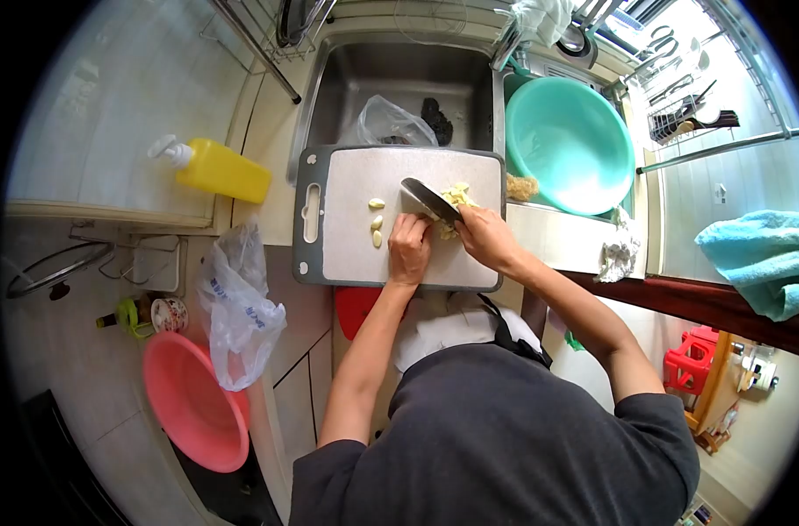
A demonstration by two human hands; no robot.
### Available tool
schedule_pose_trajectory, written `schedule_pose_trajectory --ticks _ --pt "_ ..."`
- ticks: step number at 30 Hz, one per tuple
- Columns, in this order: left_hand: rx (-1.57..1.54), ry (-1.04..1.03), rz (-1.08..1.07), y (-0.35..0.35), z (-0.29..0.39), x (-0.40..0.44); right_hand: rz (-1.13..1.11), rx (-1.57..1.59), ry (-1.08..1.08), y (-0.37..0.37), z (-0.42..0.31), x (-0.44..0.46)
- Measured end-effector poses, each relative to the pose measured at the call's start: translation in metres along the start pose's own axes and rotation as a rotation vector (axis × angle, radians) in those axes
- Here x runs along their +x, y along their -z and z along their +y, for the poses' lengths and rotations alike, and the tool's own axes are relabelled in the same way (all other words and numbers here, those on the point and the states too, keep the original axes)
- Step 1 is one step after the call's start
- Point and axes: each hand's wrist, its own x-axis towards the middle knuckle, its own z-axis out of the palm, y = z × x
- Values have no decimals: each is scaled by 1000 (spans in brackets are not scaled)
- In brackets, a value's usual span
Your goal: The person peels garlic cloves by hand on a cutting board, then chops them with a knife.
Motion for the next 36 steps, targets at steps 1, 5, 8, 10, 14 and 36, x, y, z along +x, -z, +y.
schedule_pose_trajectory --ticks 1,5,8,10,14,36 --pt "-8 0 4 0 0 -1 -6 -18 -6 1 -1 0" --pt "-23 20 21 -2 -1 -5 16 42 -12 10 -9 -5" --pt "-20 12 0 0 0 0 -55 -7 -32 12 -12 -1" --pt "-11 -11 9 -1 -1 0 -35 -11 16 6 -8 1" --pt "6 1 -1 -1 -3 -4 -9 9 -52 2 -8 1" --pt "332 245 -33 62 -29 34 151 106 -26 20 -8 -9"
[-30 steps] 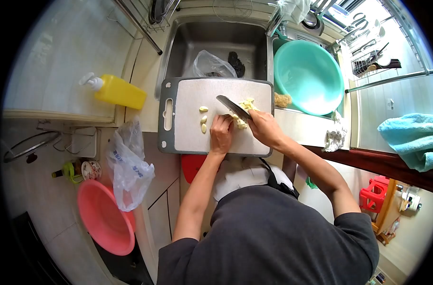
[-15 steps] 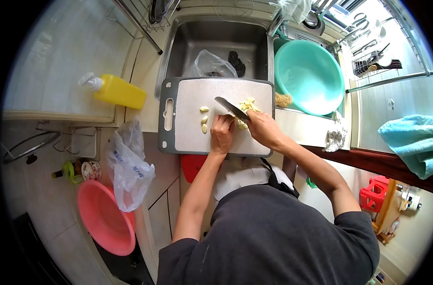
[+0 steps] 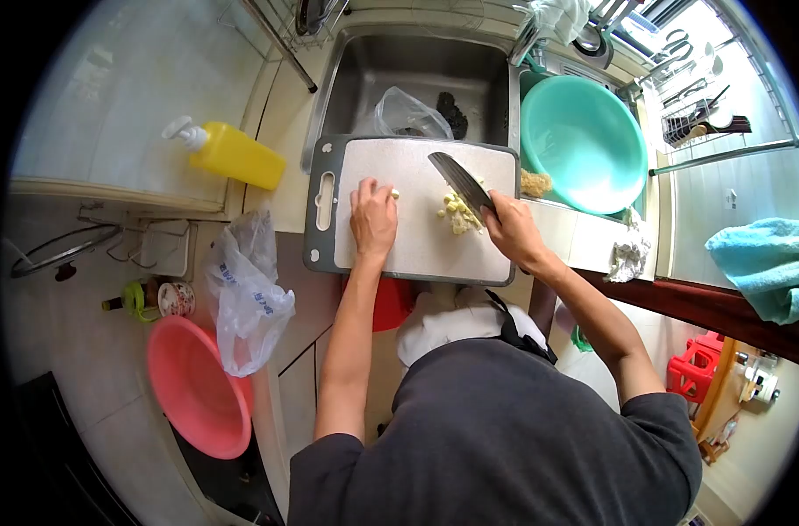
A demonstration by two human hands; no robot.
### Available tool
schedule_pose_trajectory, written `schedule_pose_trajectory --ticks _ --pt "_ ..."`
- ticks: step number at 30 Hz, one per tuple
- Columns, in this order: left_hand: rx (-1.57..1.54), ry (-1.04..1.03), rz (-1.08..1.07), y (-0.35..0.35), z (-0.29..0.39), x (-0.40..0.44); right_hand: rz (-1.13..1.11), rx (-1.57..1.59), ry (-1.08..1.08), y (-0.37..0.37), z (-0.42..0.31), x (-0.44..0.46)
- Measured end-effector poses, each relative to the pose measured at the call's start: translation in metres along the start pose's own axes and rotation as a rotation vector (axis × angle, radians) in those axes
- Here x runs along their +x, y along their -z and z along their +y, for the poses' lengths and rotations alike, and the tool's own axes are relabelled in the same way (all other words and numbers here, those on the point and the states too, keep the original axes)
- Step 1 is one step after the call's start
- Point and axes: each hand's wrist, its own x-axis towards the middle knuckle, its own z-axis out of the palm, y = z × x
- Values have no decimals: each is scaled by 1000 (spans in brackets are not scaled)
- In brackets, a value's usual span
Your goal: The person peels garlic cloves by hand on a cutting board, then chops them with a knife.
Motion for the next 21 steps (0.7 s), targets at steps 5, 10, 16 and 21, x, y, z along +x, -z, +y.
schedule_pose_trajectory --ticks 5,10,16,21 --pt "-130 0 -105 -24 30 -17 -24 -40 1 -11 6 -10" --pt "-257 19 -111 -41 47 -26 30 -49 -18 -22 2 -12" --pt "-350 -22 -140 -24 23 -29 -21 -15 -60 -20 -9 -11" --pt "-136 -270 -162 -28 41 -30 -6 -54 -64 -18 -13 -18"
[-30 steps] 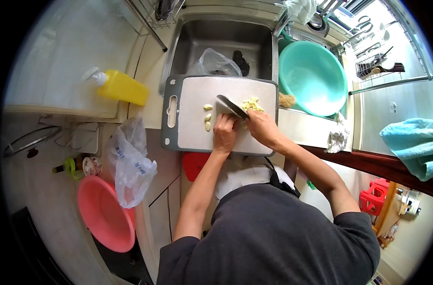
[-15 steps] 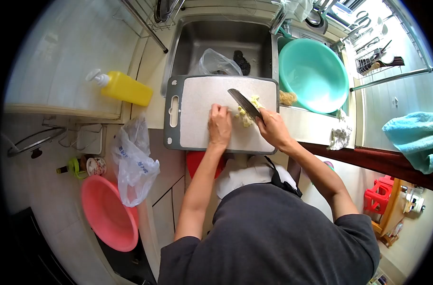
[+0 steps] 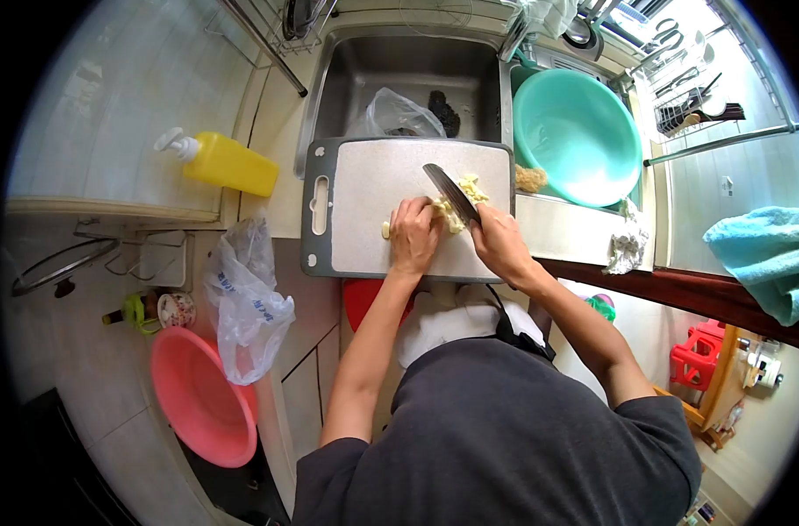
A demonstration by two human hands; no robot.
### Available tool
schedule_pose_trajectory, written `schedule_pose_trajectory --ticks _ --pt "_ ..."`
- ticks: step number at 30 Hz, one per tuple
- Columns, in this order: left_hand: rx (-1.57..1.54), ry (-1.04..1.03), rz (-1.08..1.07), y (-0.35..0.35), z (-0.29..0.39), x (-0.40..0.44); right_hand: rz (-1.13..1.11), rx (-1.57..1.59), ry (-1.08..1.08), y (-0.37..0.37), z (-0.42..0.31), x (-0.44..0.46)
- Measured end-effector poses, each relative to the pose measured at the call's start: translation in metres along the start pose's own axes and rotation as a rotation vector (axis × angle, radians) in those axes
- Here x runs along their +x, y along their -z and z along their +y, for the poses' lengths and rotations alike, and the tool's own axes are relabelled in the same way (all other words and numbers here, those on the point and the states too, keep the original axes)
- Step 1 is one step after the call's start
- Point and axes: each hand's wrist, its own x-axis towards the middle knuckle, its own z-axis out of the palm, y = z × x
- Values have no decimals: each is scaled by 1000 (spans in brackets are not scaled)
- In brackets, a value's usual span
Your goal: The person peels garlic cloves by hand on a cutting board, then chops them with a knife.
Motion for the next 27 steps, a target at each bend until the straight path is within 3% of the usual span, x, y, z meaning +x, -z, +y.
schedule_pose_trajectory --ticks 8,21,23,27 --pt "-183 123 189 -7 4 -13 12 -21 37 -5 0 -1" --pt "-98 175 171 6 5 -14 -29 -91 14 4 -1 -2" --pt "-82 70 178 5 1 -15 -28 -91 22 3 1 -4" --pt "-60 95 144 -10 3 -12 -31 -68 5 2 2 -4"
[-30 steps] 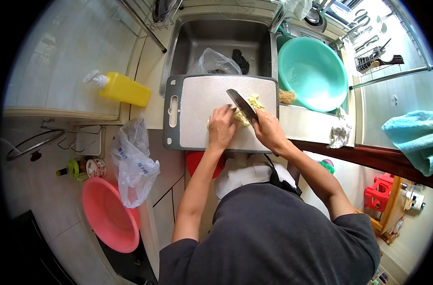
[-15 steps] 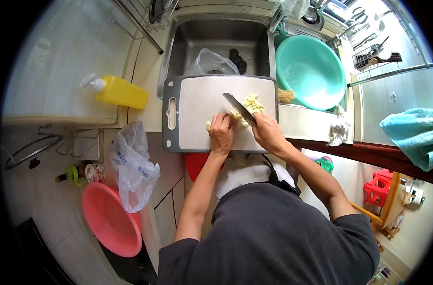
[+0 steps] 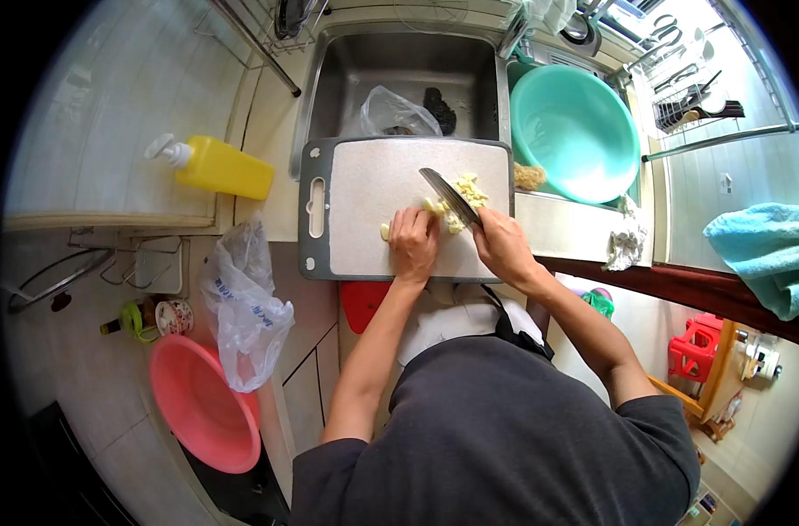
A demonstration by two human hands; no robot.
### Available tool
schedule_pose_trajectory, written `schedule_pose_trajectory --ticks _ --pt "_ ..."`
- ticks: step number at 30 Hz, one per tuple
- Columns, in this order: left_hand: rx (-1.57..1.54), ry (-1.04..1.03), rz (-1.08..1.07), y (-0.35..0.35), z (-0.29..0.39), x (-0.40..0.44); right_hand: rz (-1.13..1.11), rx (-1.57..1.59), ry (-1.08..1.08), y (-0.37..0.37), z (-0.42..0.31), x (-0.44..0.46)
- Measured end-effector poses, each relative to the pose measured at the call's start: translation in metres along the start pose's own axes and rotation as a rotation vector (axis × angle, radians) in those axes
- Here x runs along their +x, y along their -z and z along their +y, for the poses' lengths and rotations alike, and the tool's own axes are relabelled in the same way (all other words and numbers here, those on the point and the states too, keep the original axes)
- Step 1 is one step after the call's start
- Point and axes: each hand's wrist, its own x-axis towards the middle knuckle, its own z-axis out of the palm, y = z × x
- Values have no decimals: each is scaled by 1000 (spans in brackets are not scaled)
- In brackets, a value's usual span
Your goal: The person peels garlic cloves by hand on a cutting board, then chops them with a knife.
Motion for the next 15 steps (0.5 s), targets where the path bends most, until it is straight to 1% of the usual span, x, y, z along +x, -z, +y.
schedule_pose_trajectory --ticks 3,5,8,10,14,15 --pt "14 26 25 -10 5 1 -18 -6 6 5 -4 4" --pt "-72 58 64 -17 4 -1 -22 -26 16 6 -4 5" --pt "-115 54 90 -18 4 -2 -56 -32 37 -2 -4 8" --pt "-135 46 92 -17 4 -2 -105 -108 -2 -5 -6 11" --pt "-123 -2 110 -18 0 -8 -108 -84 0 -14 3 18" --pt "-122 2 106 -15 1 -12 -84 -61 45 -11 4 17"
